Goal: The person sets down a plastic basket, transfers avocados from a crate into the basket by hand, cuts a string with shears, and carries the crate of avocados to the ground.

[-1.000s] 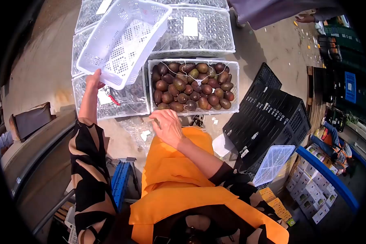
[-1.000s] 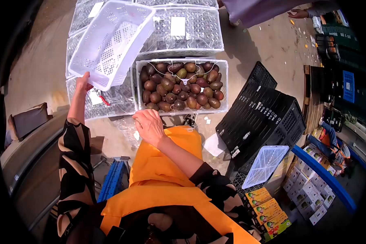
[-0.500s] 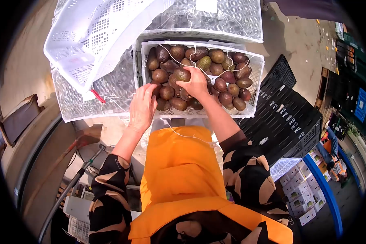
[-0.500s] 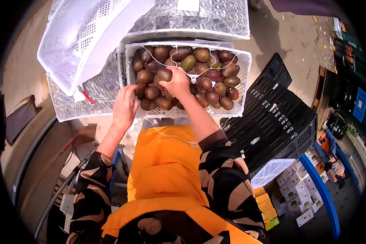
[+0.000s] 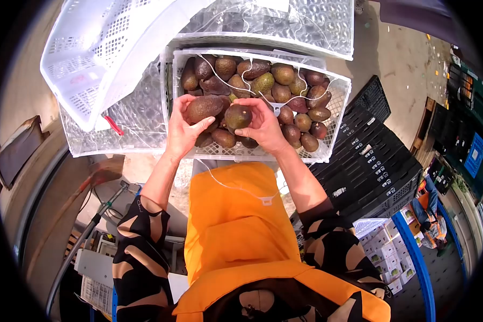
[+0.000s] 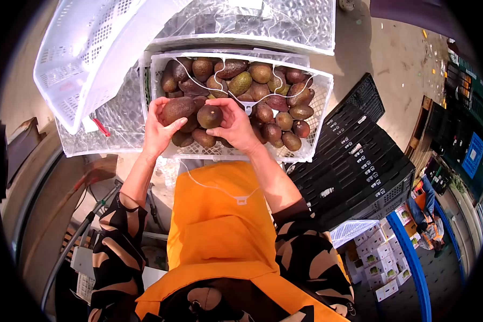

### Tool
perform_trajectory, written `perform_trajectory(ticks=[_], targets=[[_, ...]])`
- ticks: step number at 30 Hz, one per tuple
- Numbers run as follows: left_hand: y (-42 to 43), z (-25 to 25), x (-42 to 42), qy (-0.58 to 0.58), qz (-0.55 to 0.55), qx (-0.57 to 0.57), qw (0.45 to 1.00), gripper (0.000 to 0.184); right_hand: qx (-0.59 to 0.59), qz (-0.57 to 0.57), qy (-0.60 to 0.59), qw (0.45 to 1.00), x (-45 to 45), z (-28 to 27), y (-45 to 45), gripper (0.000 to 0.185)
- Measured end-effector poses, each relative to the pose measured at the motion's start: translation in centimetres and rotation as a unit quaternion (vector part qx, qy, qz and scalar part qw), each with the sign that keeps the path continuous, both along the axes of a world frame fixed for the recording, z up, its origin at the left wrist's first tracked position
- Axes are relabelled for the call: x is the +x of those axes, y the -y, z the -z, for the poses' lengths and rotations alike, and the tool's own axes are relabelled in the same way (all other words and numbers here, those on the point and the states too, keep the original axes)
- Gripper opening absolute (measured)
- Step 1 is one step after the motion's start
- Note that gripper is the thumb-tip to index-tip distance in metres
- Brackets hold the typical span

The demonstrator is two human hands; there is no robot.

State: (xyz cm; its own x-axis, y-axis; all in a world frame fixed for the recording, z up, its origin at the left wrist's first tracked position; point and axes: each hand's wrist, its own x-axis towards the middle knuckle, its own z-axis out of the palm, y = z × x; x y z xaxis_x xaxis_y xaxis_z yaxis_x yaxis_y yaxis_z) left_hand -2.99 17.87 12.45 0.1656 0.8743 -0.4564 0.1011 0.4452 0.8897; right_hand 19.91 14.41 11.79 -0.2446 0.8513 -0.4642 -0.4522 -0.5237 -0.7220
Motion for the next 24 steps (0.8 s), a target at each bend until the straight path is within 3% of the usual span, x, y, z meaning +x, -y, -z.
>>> perform_trajectory(ticks=[1, 3, 5, 7, 8, 9, 11, 13, 15, 16, 17, 18, 19, 21, 23, 24], targets=[[0.6, -1.0, -0.1, 0.104, -0.057, -0.08, 0.99, 0.047, 0.004, 0.006, -0.008, 1.0, -0.3, -0.2, 0.0, 0.069], [1.4, -3.0, 0.1, 0.303, -0.166, -0.223, 0.912, 0.053, 0.02, 0.02, -0.028, 0.999, -1.1, -0.6, -0.4, 0.069], [2.3, -3.1, 0.8, 0.284, -0.217, -0.237, 0.903, 0.064, -0.015, 0.022, -0.054, 0.998, -2.0, -2.0, -1.0, 0.065], [2.0, -4.4, 1.2, 0.429, -0.285, -0.327, 0.793, 0.069, -0.078, 0.017, -0.082, 0.993, -2.6, -3.0, -1.1, 0.064], [1.9, -5.2, 1.3, 0.456, -0.28, -0.311, 0.786, 0.073, 0.018, -0.034, 0.088, 0.995, -3.1, -3.2, -0.9, 0.066], [1.3, -6.8, 1.6, 0.484, -0.273, -0.296, 0.777, 0.077, 0.097, -0.071, 0.269, 0.956, -3.7, -3.5, -0.7, 0.071], [0.4, -9.0, 1.1, 0.479, -0.267, -0.277, 0.789, 0.089, 0.183, -0.099, 0.379, 0.901, -4.3, -6.2, -0.9, 0.073], [-0.7, -11.6, -1.9, 0.481, -0.23, -0.227, 0.815, 0.095, 0.185, -0.091, 0.29, 0.934, -4.7, -8.7, -1.0, 0.066], [-4.4, -15.4, -5.2, 0.253, -0.208, 0.023, 0.945, 0.1, 0.055, -0.119, 0.292, 0.947, -4.2, -6.9, 1.1, 0.058], [-7.3, -17.7, -5.4, 0.05, -0.209, 0.185, 0.959, 0.099, 0.061, -0.14, 0.41, 0.899, -3.5, -4.1, 3.2, 0.054], [-10.1, -17.3, -9.7, -0.095, -0.174, 0.308, 0.93, 0.096, 0.071, -0.158, 0.522, 0.835, -2.8, -1.5, 4.3, 0.05], [-12.7, -17.5, -10.8, -0.321, -0.15, 0.395, 0.848, 0.092, 0.084, -0.145, 0.592, 0.788, -2.5, -0.8, 4.3, 0.046], [-15.2, -17.5, -11.5, -0.527, -0.116, 0.455, 0.709, 0.088, 0.097, -0.131, 0.657, 0.736, -2.2, -0.2, 4.1, 0.043], [-19.1, -15.6, -13.6, -0.696, 0.005, 0.332, 0.637, 0.08, 0.111, -0.183, 0.664, 0.717, -1.8, 1.2, 2.9, 0.047], [-21.0, -13.1, -14.7, -0.614, 0.104, 0.213, 0.753, 0.073, 0.09, -0.232, 0.646, 0.722, -2.1, 2.4, 1.8, 0.053], [-20.5, -12.8, -13.8, -0.595, 0.154, 0.169, 0.771, 0.072, 0.052, -0.31, 0.623, 0.716, -2.0, 1.0, 0.2, 0.062]])
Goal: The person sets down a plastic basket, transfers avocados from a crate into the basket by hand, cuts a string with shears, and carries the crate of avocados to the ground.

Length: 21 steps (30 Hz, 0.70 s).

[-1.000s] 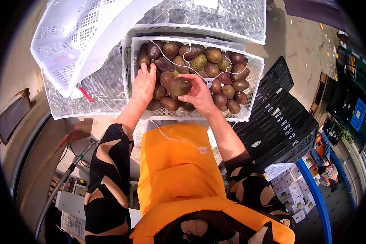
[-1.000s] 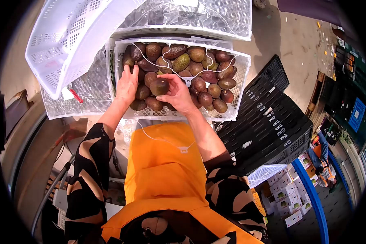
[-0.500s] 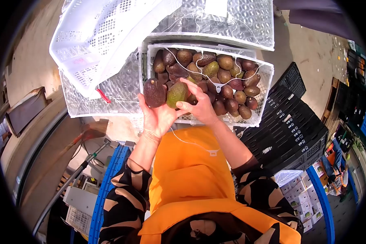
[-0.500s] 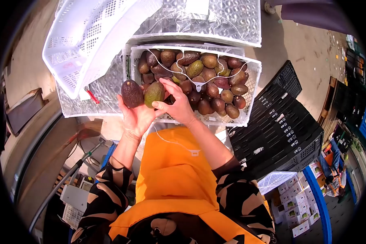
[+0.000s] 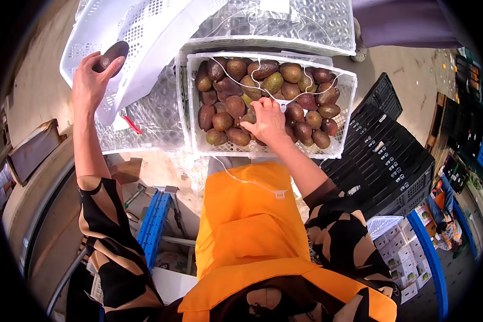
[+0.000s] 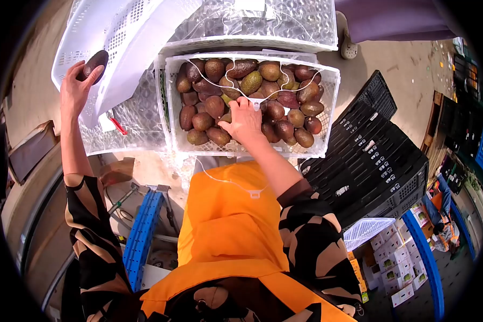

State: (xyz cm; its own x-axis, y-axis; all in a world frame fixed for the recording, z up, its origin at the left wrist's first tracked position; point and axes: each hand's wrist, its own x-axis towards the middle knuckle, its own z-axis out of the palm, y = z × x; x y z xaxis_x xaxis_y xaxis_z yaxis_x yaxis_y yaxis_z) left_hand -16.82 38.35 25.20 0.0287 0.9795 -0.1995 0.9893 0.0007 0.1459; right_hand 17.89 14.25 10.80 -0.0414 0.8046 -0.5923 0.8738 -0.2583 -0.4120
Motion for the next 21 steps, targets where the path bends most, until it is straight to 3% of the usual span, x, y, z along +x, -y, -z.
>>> perform_trajectory(ticks=[1, 3, 5, 6, 7, 8, 10, 11, 14, 16, 19, 20, 21], targets=[[1.2, -0.5, 2.1, -0.03, 0.004, -0.008, 1.0, 0.056, -0.034, -0.034, 0.017, 0.999, -0.2, -0.8, -0.8, 0.064], [4.4, 1.2, 3.6, 0.106, 0.058, 0.199, 0.972, 0.029, -0.104, -0.1, 0.053, 0.988, -0.9, -1.9, -1.2, 0.068], [10.4, 0.8, 9.4, 0.246, 0.066, 0.249, 0.935, 0.015, -0.089, -0.145, 0.094, 0.981, -1.4, -0.9, 0.2, 0.075], [14.3, 2.9, 11.2, 0.362, 0.108, 0.178, 0.909, 0.022, -0.071, -0.154, 0.097, 0.981, -1.2, -0.3, 0.6, 0.076], [17.0, 4.0, 12.9, 0.292, 0.214, 0.045, 0.931, 0.024, -0.053, -0.163, 0.098, 0.98, -1.1, -0.1, 0.8, 0.077], [19.5, 6.4, 13.6, 0.17, 0.266, -0.099, 0.944, 0.035, -0.063, -0.16, 0.097, 0.98, -1.1, -0.3, 0.3, 0.075], [22.7, 11.8, 13.4, -0.087, 0.25, -0.182, 0.947, 0.072, -0.094, -0.153, 0.093, 0.979, -1.2, -0.1, -0.2, 0.071], [22.2, 12.7, 13.8, -0.197, 0.267, -0.236, 0.913, 0.084, -0.105, -0.148, 0.094, 0.979, -1.1, 0.1, -0.8, 0.069], [21.3, 14.0, 14.9, -0.217, 0.299, -0.262, 0.891, 0.079, -0.1, -0.149, 0.046, 0.983, 0.1, -0.4, -1.4, 0.061], [20.0, 14.3, 15.2, -0.217, 0.309, -0.287, 0.881, 0.073, -0.025, -0.17, -0.009, 0.985, 1.7, -0.6, -0.1, 0.06], [20.3, 15.0, 15.4, -0.024, 0.207, -0.352, 0.912, 0.063, 0.017, -0.205, -0.043, 0.978, 2.9, -0.7, 0.7, 0.062], [21.1, 14.8, 15.6, 0.044, 0.196, -0.349, 0.916, 0.077, 0.004, -0.222, -0.024, 0.975, 2.7, -0.4, 0.5, 0.063], [21.4, 14.5, 16.5, 0.026, 0.218, -0.347, 0.912, 0.082, -0.012, -0.235, -0.006, 0.972, 2.2, -0.3, 0.4, 0.064]])
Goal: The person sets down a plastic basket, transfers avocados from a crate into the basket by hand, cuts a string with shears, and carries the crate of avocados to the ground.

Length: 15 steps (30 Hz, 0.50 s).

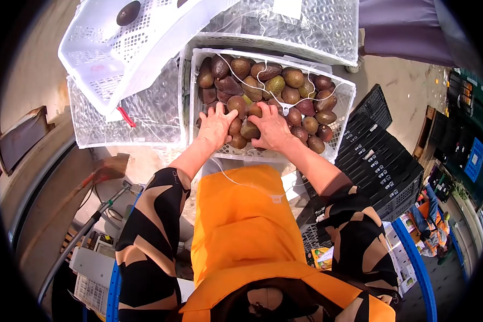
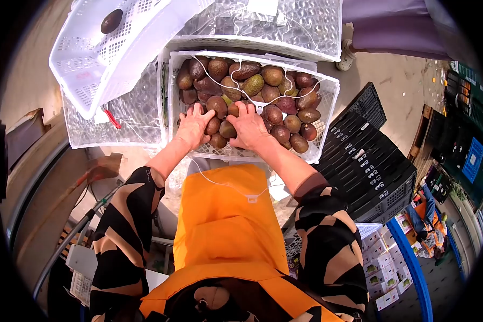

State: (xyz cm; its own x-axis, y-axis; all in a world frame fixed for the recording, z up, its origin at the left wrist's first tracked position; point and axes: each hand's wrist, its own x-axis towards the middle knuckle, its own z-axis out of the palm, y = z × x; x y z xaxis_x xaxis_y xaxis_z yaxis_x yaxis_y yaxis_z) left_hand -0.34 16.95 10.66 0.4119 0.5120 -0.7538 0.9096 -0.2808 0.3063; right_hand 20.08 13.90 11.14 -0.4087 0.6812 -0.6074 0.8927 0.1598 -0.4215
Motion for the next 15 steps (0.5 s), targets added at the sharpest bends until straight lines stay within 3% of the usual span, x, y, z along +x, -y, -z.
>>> perform_trajectory(ticks=[5, 8, 10, 12, 15], targets=[[-1.1, -0.7, -0.9, -0.027, -0.034, -0.039, 0.998, 0.083, -0.016, 0.001, 0.152, 0.988, -3.9, 0.4, -0.3, 0.065], [0.0, -0.4, -0.9, -0.042, -0.034, -0.003, 0.999, 0.081, -0.015, 0.05, 0.106, 0.993, -3.4, 1.1, -0.5, 0.062], [0.2, -0.5, -1.3, 0.002, -0.054, 0.023, 0.998, 0.07, 0.024, 0.094, 0.026, 0.995, -2.2, 0.8, 0.2, 0.058], [0.3, -1.3, -1.8, 0.059, -0.076, 0.069, 0.993, 0.069, 0.022, 0.147, -0.021, 0.989, -1.4, -0.7, 0.6, 0.062], [-1.3, -7.1, -3.2, 0.331, -0.177, 0.225, 0.899, 0.07, 0.065, 0.152, -0.038, 0.985, -1.3, -0.8, 1.4, 0.061]])
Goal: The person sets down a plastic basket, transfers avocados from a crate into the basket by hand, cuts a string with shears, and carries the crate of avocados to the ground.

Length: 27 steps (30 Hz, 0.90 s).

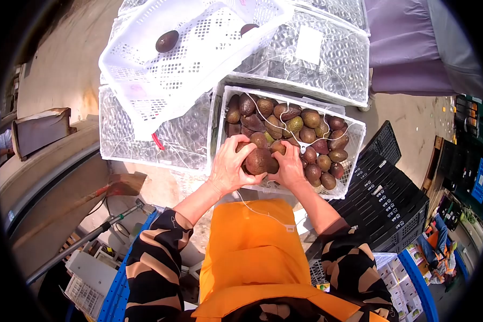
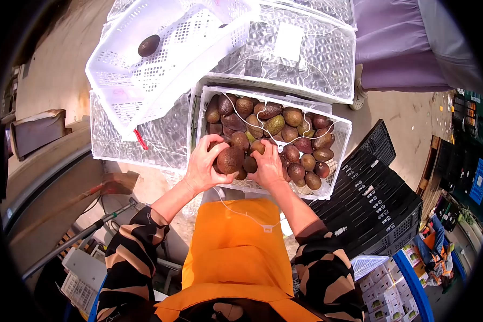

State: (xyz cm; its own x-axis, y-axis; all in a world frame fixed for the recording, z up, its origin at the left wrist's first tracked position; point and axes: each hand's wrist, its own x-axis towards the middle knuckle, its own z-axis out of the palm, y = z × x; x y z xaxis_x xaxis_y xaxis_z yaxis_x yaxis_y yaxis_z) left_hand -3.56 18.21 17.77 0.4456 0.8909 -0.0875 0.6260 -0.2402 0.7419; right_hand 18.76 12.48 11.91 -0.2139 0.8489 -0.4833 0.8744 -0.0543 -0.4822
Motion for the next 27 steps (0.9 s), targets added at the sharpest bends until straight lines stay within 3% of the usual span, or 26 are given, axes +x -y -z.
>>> perform_trajectory(ticks=[1, 3, 5, 7, 9, 10, 12, 13, 14, 15, 17, 19, 20, 22, 24, 27], targets=[[-1.5, -3.6, -0.5, 0.055, -0.028, 0.088, 0.994, 0.071, -0.005, -0.005, 0.016, 1.0, -0.3, 0.0, 0.0, 0.063], [-6.0, -7.9, -2.9, 0.045, -0.126, 0.324, 0.937, 0.07, -0.066, -0.044, 0.112, 0.99, -1.9, 1.2, -0.5, 0.067], [-11.0, -9.4, -5.2, -0.039, -0.249, 0.388, 0.886, 0.075, -0.074, -0.104, 0.151, 0.98, -2.8, 2.2, -1.8, 0.068], [-14.2, -9.0, -7.9, -0.165, -0.264, 0.293, 0.904, 0.074, -0.086, -0.132, 0.152, 0.976, -2.5, 2.4, -1.9, 0.067], [-14.7, -8.4, -9.6, -0.236, -0.215, 0.172, 0.932, 0.064, -0.061, -0.108, 0.084, 0.989, -1.2, 1.2, -2.8, 0.065], [-13.8, -8.2, -9.5, -0.163, -0.22, 0.152, 0.95, 0.059, -0.06, -0.08, 0.043, 0.994, -0.5, 0.5, -2.9, 0.065], [-11.5, -8.2, -8.8, -0.097, -0.185, 0.26, 0.943, 0.044, -0.071, 0.004, -0.071, 0.995, 0.9, 0.5, -2.5, 0.062], [-10.0, -8.1, -8.6, -0.067, -0.167, 0.312, 0.933, 0.039, -0.134, 0.07, -0.151, 0.977, 1.4, -1.4, -3.9, 0.062], [-7.8, -7.8, -8.4, -0.008, -0.148, 0.302, 0.942, 0.035, -0.336, 0.226, -0.32, 0.857, 0.9, -7.3, -7.0, 0.059], [-5.4, -6.9, -8.0, 0.051, -0.131, 0.291, 0.946, 0.033, -0.267, 0.235, -0.421, 0.834, 1.6, -8.8, -7.5, 0.062], [-0.4, -3.8, -6.1, 0.099, -0.103, 0.103, 0.984, 0.025, -0.166, 0.227, -0.585, 0.761, 0.2, -15.6, -12.1, 0.071], [2.7, -1.1, -3.1, -0.042, -0.037, -0.106, 0.993, 0.021, 0.002, 0.167, -0.58, 0.797, -2.5, -18.4, -18.0, 0.064], [4.6, 2.1, -1.9, -0.082, -0.005, -0.145, 0.986, 0.03, 0.108, 0.104, -0.495, 0.856, -4.6, -19.0, -21.0, 0.055], [5.7, 4.4, 0.2, -0.182, 0.062, -0.215, 0.957, 0.048, 0.303, 0.013, -0.286, 0.909, -8.7, -19.2, -26.1, 0.045], [5.5, 4.6, 2.4, -0.297, 0.137, -0.28, 0.902, 0.064, 0.394, -0.045, -0.171, 0.902, -11.5, -16.7, -27.9, 0.041], [4.9, 6.7, 3.3, -0.341, 0.169, -0.288, 0.879, 0.074, 0.491, -0.08, -0.138, 0.856, -12.6, -13.8, -27.5, 0.035]])
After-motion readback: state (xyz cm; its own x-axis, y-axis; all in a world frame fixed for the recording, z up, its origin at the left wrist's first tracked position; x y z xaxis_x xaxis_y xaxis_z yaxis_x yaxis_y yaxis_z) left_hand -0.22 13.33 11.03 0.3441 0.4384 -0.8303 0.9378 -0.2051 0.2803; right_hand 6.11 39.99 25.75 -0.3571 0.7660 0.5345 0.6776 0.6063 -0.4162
